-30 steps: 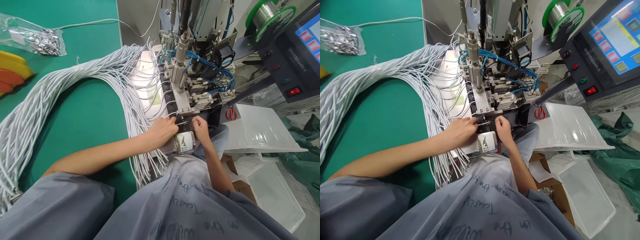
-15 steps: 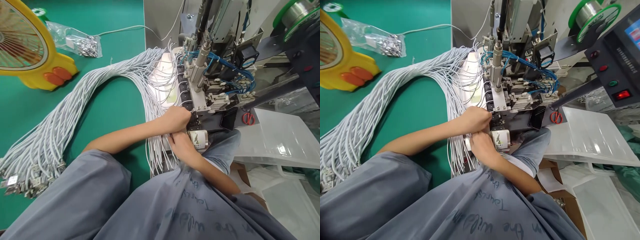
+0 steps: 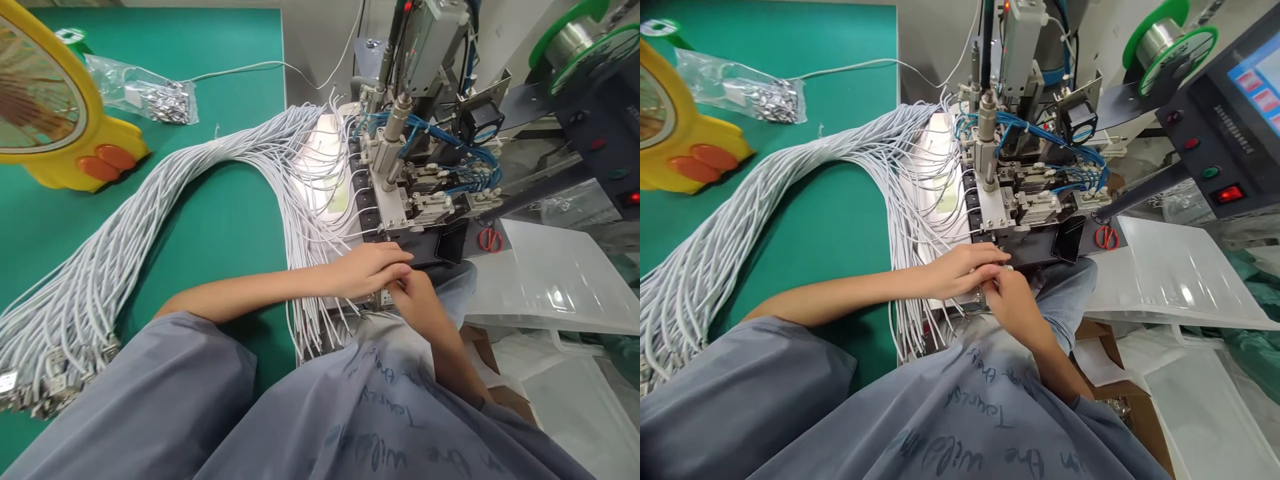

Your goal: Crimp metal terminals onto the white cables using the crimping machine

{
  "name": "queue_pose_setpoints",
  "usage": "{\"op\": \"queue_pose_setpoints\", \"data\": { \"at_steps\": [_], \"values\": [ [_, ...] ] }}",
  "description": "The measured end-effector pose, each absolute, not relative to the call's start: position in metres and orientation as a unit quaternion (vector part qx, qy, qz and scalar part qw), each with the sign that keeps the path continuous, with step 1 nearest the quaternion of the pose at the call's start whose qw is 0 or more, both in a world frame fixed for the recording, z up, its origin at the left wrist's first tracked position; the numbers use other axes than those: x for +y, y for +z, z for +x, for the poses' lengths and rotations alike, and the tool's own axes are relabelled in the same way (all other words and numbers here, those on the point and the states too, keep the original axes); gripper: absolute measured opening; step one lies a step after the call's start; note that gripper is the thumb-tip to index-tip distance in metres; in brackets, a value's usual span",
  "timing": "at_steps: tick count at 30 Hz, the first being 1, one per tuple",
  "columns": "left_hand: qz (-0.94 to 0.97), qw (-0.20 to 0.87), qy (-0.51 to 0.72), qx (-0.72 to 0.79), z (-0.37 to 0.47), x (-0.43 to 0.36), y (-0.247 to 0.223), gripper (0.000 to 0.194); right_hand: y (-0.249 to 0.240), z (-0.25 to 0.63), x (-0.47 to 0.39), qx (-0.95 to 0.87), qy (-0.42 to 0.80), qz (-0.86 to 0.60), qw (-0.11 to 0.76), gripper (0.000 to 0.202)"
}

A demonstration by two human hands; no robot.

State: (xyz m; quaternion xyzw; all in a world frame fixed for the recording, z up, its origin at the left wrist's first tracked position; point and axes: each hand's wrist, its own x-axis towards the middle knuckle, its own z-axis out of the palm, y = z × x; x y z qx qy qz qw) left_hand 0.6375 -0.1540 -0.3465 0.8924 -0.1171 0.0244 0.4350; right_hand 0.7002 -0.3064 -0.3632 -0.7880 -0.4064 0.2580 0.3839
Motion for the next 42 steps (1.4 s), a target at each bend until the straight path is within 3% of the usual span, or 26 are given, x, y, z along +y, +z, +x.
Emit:
{"op": "queue_pose_setpoints", "data": {
  "at_steps": [6, 14, 24, 34, 38, 42],
  "values": [
    [0.892, 0.430, 0.109, -0.089, 0.648, -0.146, -0.357, 0.029, -0.363, 0.719, -0.308, -0.239, 0.193, -0.735, 0.604, 0.015],
    [0.880, 0.400, 0.229, -0.119, 0.649, -0.143, -0.364, 0.027, -0.363, 0.717, -0.298, -0.165, 0.255, -0.586, 0.751, 0.019],
    [0.885, 0.385, 0.223, -0.139, 0.649, -0.145, -0.359, 0.023, -0.369, 0.713, -0.293, -0.166, 0.222, -0.603, 0.748, 0.014],
    [0.849, 0.466, 0.240, -0.069, 0.651, -0.149, -0.363, 0.014, -0.368, 0.707, -0.294, -0.268, 0.029, -0.722, 0.638, 0.012],
    [0.873, 0.427, 0.232, -0.044, 0.650, -0.148, -0.362, 0.016, -0.363, 0.708, -0.294, -0.334, -0.050, -0.771, 0.540, 0.015],
    [0.902, 0.333, 0.266, -0.073, 0.648, -0.147, -0.363, 0.015, -0.359, 0.715, -0.296, -0.352, -0.015, -0.789, 0.504, 0.020]
  ]
}}
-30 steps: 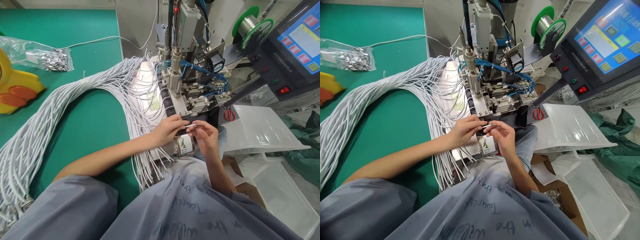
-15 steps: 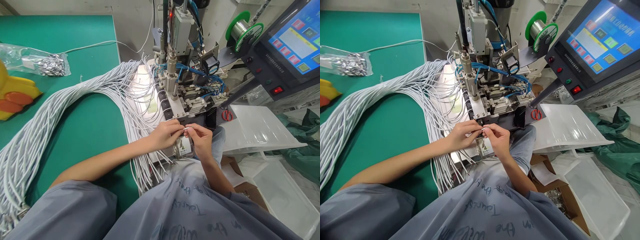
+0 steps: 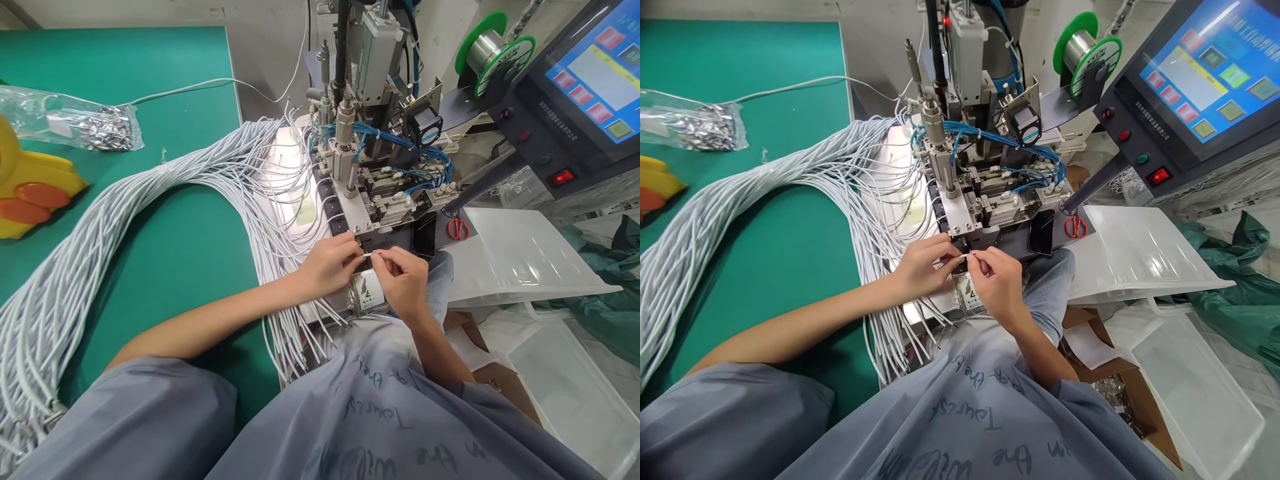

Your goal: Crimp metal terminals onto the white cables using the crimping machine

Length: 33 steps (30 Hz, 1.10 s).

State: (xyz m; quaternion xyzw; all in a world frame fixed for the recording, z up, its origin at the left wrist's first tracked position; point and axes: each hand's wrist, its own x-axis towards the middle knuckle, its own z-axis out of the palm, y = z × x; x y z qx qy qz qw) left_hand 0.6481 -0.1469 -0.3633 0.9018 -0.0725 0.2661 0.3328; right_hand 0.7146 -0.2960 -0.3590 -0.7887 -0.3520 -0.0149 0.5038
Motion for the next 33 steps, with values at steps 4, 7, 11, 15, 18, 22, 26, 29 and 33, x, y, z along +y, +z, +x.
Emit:
{"op": "queue_pose_setpoints", "data": {
  "at_steps": [4, 7, 11, 15, 18, 22, 26, 29, 33],
  "values": [
    [0.905, 0.328, 0.262, -0.076, 0.649, -0.147, -0.365, 0.016, -0.363, 0.719, -0.296, -0.338, 0.034, -0.767, 0.545, 0.024],
    [0.888, 0.389, 0.237, -0.067, 0.650, -0.147, -0.365, 0.015, -0.372, 0.718, -0.292, -0.309, 0.015, -0.746, 0.590, 0.021],
    [0.868, 0.452, 0.193, -0.075, 0.652, -0.144, -0.363, 0.011, -0.381, 0.715, -0.287, -0.259, 0.034, -0.715, 0.648, 0.015],
    [0.860, 0.461, 0.175, -0.132, 0.655, -0.136, -0.362, 0.016, -0.377, 0.724, -0.289, -0.250, 0.121, -0.688, 0.670, 0.014],
    [0.891, 0.368, 0.193, -0.180, 0.656, -0.130, -0.363, 0.023, -0.369, 0.738, -0.295, -0.285, 0.208, -0.696, 0.625, 0.016],
    [0.932, 0.188, 0.232, -0.207, 0.656, -0.128, -0.366, 0.029, -0.362, 0.749, -0.299, -0.339, 0.236, -0.726, 0.550, 0.018],
    [0.933, 0.217, 0.236, -0.164, 0.655, -0.134, -0.372, 0.027, -0.369, 0.744, -0.295, -0.345, 0.176, -0.732, 0.562, 0.021],
    [0.925, 0.289, 0.202, -0.141, 0.655, -0.138, -0.375, 0.025, -0.380, 0.735, -0.290, -0.309, 0.134, -0.725, 0.601, 0.023],
    [0.947, 0.252, 0.136, -0.145, 0.654, -0.138, -0.375, 0.025, -0.392, 0.734, -0.290, -0.278, 0.145, -0.738, 0.598, 0.023]
  ]
}}
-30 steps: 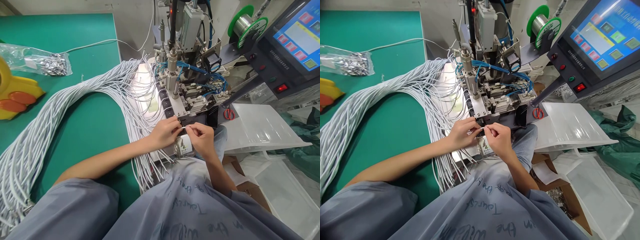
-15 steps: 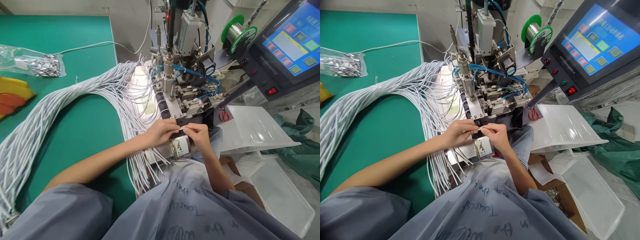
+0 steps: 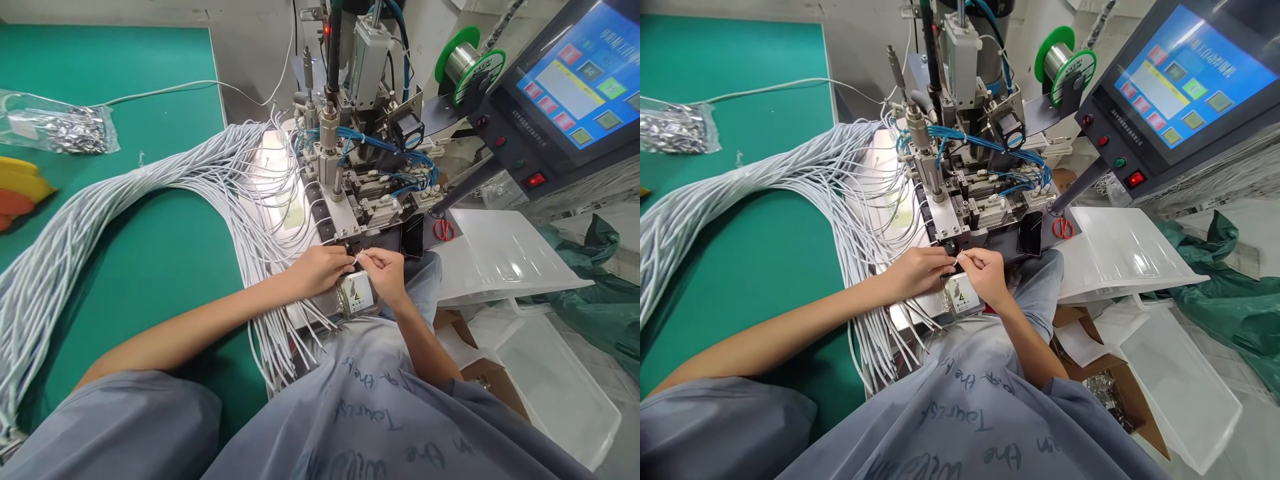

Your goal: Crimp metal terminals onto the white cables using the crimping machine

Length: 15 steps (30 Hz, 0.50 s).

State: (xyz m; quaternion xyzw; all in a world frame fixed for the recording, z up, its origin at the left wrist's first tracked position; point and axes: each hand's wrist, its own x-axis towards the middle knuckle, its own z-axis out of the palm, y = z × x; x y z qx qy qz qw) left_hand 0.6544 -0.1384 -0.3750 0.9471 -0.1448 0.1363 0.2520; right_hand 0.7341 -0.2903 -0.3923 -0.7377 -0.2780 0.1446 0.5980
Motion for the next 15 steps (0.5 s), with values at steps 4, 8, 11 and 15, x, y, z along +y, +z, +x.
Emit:
{"op": "queue_pose_setpoints", "data": {
  "at_steps": [4, 8, 11, 15],
  "values": [
    [0.986, 0.110, 0.048, -0.120, 0.655, -0.138, -0.374, 0.025, -0.403, 0.750, -0.295, -0.283, 0.194, -0.760, 0.552, 0.021],
    [0.992, 0.040, -0.006, -0.117, 0.657, -0.140, -0.376, 0.024, -0.414, 0.762, -0.295, -0.258, 0.254, -0.741, 0.565, 0.022],
    [0.992, 0.025, -0.013, -0.122, 0.657, -0.140, -0.378, 0.027, -0.418, 0.762, -0.292, -0.237, 0.276, -0.727, 0.582, 0.020],
    [0.992, 0.021, -0.007, -0.128, 0.656, -0.139, -0.379, 0.034, -0.418, 0.760, -0.289, -0.220, 0.282, -0.720, 0.595, 0.018]
  ]
}}
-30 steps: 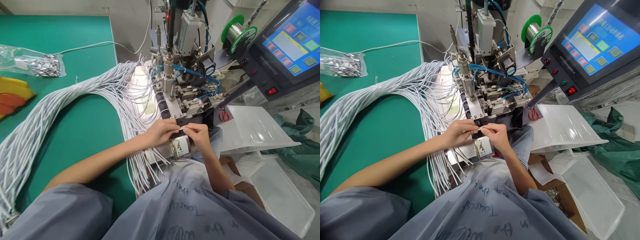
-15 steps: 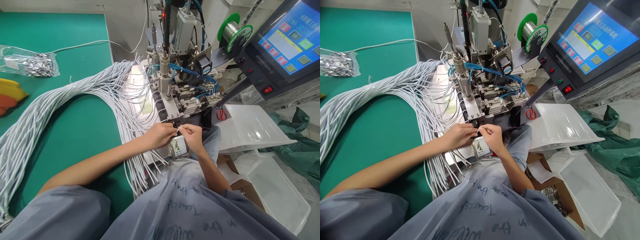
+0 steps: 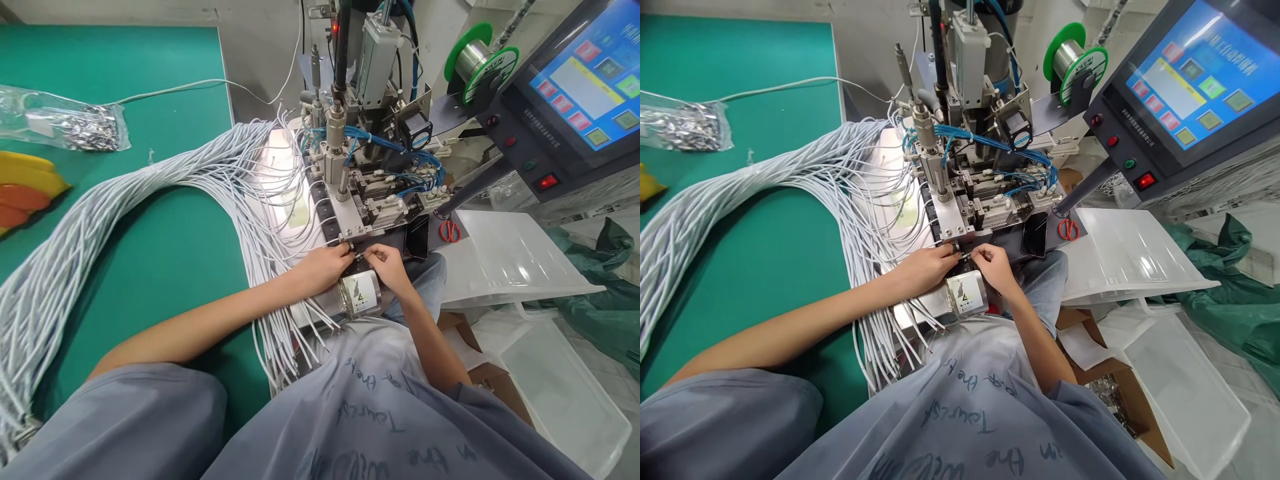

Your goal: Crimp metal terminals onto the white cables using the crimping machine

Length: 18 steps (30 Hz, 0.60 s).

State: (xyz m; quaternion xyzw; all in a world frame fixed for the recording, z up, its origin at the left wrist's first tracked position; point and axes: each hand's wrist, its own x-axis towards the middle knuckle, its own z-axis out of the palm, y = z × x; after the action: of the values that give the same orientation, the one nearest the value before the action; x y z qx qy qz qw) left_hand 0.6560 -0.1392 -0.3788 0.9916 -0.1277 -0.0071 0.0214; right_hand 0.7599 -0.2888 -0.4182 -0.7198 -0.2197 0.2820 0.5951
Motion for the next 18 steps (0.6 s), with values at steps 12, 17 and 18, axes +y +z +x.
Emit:
{"op": "queue_pose_setpoints", "data": {
  "at_steps": [12, 17, 18],
  "values": [
    [0.987, 0.001, -0.026, -0.157, 0.6569, -0.1394, -0.3780, 0.036, -0.4218, 0.7629, -0.2874, -0.210, 0.327, -0.713, 0.584, 0.020],
    [0.983, -0.009, -0.011, -0.183, 0.6560, -0.1406, -0.3802, 0.032, -0.4249, 0.7627, -0.2853, -0.193, 0.339, -0.707, 0.591, 0.024],
    [0.982, -0.017, -0.008, -0.188, 0.6559, -0.1410, -0.3804, 0.032, -0.4252, 0.7629, -0.2853, -0.193, 0.338, -0.707, 0.591, 0.024]
  ]
}}
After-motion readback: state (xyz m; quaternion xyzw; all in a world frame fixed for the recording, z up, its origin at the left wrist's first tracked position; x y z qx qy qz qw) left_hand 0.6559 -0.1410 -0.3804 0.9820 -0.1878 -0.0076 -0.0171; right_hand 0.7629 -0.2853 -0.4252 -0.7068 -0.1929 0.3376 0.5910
